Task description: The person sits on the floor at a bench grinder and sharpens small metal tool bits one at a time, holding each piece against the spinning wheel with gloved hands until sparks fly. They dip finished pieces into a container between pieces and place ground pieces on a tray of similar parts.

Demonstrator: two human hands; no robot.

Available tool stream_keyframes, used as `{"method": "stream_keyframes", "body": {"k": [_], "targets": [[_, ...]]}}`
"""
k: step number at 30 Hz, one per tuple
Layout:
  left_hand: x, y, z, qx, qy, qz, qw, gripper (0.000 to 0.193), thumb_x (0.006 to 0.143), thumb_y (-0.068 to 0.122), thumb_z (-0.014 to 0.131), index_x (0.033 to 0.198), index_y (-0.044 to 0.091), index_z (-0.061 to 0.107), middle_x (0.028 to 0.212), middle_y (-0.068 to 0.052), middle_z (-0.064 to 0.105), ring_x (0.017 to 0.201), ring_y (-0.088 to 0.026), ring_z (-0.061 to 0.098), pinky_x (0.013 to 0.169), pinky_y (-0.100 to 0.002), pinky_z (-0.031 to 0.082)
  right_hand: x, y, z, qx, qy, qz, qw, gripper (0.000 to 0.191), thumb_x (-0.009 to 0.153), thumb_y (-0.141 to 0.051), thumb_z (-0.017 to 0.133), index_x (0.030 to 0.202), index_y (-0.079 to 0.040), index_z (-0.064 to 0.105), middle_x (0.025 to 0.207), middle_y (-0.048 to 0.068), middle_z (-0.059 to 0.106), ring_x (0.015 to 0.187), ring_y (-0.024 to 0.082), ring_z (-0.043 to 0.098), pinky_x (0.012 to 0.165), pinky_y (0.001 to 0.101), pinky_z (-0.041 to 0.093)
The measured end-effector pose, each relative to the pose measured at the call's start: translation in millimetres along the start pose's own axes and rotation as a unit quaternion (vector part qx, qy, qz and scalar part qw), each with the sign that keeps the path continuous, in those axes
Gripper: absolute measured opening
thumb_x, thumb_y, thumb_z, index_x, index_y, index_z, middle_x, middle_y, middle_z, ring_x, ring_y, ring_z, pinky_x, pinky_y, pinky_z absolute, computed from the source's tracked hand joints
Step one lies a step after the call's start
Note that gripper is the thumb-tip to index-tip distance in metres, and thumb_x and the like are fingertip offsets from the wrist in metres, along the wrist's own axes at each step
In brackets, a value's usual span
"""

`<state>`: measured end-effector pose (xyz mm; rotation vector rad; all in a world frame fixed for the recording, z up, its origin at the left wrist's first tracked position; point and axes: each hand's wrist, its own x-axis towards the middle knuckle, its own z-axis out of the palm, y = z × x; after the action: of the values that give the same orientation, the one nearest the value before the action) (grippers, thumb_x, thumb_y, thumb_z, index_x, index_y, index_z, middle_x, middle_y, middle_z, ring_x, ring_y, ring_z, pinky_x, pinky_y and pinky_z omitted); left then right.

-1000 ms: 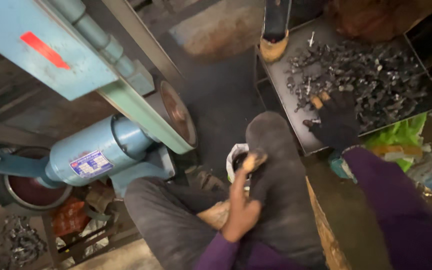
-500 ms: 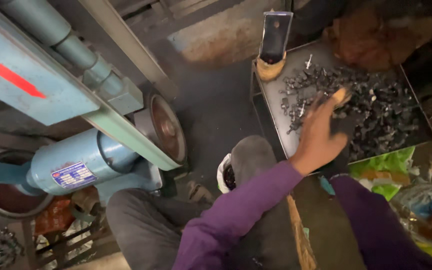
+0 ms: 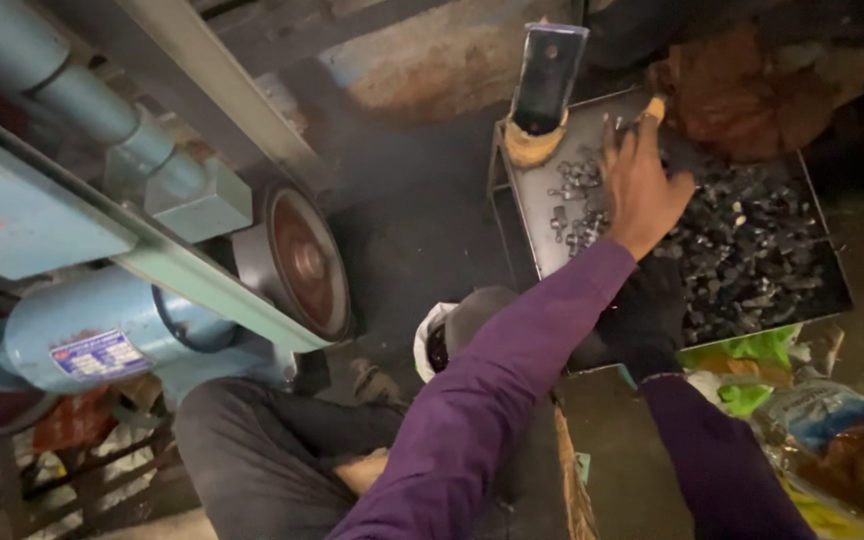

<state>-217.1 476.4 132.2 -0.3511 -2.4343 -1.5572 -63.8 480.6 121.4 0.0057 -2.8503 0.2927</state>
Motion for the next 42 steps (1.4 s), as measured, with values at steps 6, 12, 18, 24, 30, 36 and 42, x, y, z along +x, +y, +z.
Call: {"method": "stream_keyframes", "body": {"k": [6, 12, 18, 24, 30, 36, 42], "targets": [[4.8, -6.3, -3.0, 0.014, 0.025, -0.007, 1.000, 0.077, 0.071, 0.019, 0.074, 0.144, 0.005, 0.053, 0.133, -0.025, 0.058, 0.151, -0.055, 0.033, 0.117, -0.064, 0.033, -7.4, 4.3, 9.7, 0.041, 0.012, 0.009, 0.999, 0.033, 0.073, -0.030, 0.072, 0.100, -0.012, 0.071, 0.110, 0.015, 0.067, 0.114, 0.042, 0.058, 0.103, 0.0553, 0.044], [14.2, -8.5, -8.7, 0.006, -0.036, -0.111, 0.993, 0.074, 0.071, 0.021, 0.073, 0.141, 0.002, 0.058, 0.134, -0.029, 0.056, 0.137, -0.052, 0.041, 0.116, -0.062, 0.034, -13.2, 8.3, 21.7, -0.040, 0.029, -0.027, 0.998, 0.047, 0.076, -0.038, 0.071, 0.119, -0.017, 0.069, 0.133, 0.008, 0.064, 0.132, 0.037, 0.054, 0.115, 0.0568, 0.038], [30.6, -25.6, -10.9, 0.019, 0.006, -0.128, 0.992, 0.076, 0.069, 0.022, 0.077, 0.139, 0.000, 0.060, 0.134, -0.039, 0.051, 0.149, -0.066, 0.016, 0.118, -0.071, 0.020, -10.9, 7.8, 23.1, -0.007, -0.017, 0.002, 1.000, 0.045, 0.085, -0.038, 0.067, 0.124, -0.017, 0.069, 0.139, 0.008, 0.066, 0.127, 0.034, 0.055, 0.111, 0.0539, 0.042], [51.3, -54.1, 2.4, -0.003, 0.051, -0.170, 0.984, 0.071, 0.069, 0.026, 0.079, 0.134, 0.002, 0.063, 0.131, -0.038, 0.054, 0.142, -0.059, 0.029, 0.121, -0.069, 0.017, -9.4, 5.4, 26.6, -0.116, -0.053, 0.009, 0.992, 0.047, 0.083, -0.042, 0.070, 0.124, -0.018, 0.070, 0.134, 0.006, 0.066, 0.128, 0.030, 0.056, 0.116, 0.0539, 0.037], [65.1, -66.3, 4.6, -0.073, 0.086, -0.207, 0.972, 0.057, 0.073, 0.028, 0.075, 0.124, 0.004, 0.067, 0.125, -0.028, 0.065, 0.128, -0.046, 0.055, 0.110, -0.054, 0.042, -12.6, 5.0, 27.6, -0.054, 0.005, -0.013, 0.998, 0.050, 0.086, -0.041, 0.070, 0.129, -0.016, 0.068, 0.143, 0.009, 0.063, 0.139, 0.034, 0.051, 0.125, 0.0541, 0.032], [77.5, -56.3, -20.0, -0.210, 0.108, -0.279, 0.931, 0.041, 0.076, 0.022, 0.070, 0.112, 0.003, 0.074, 0.101, -0.018, 0.077, 0.095, -0.036, 0.072, 0.082, -0.044, 0.055, -5.5, 1.3, 20.6, -0.037, -0.062, 0.003, 0.997, 0.042, 0.079, -0.032, 0.073, 0.118, -0.018, 0.070, 0.131, 0.010, 0.065, 0.121, 0.035, 0.056, 0.113, 0.0552, 0.040], [81.1, -48.7, -34.4, -0.247, 0.102, -0.323, 0.908, 0.036, 0.078, 0.018, 0.070, 0.110, 0.001, 0.073, 0.096, -0.017, 0.077, 0.088, -0.031, 0.072, 0.077, -0.042, 0.054, 1.8, -1.7, 14.5, 0.003, 0.046, -0.073, 0.996, 0.041, 0.085, -0.029, 0.076, 0.117, -0.007, 0.065, 0.129, 0.015, 0.065, 0.121, 0.039, 0.057, 0.107, 0.0580, 0.043]]}}
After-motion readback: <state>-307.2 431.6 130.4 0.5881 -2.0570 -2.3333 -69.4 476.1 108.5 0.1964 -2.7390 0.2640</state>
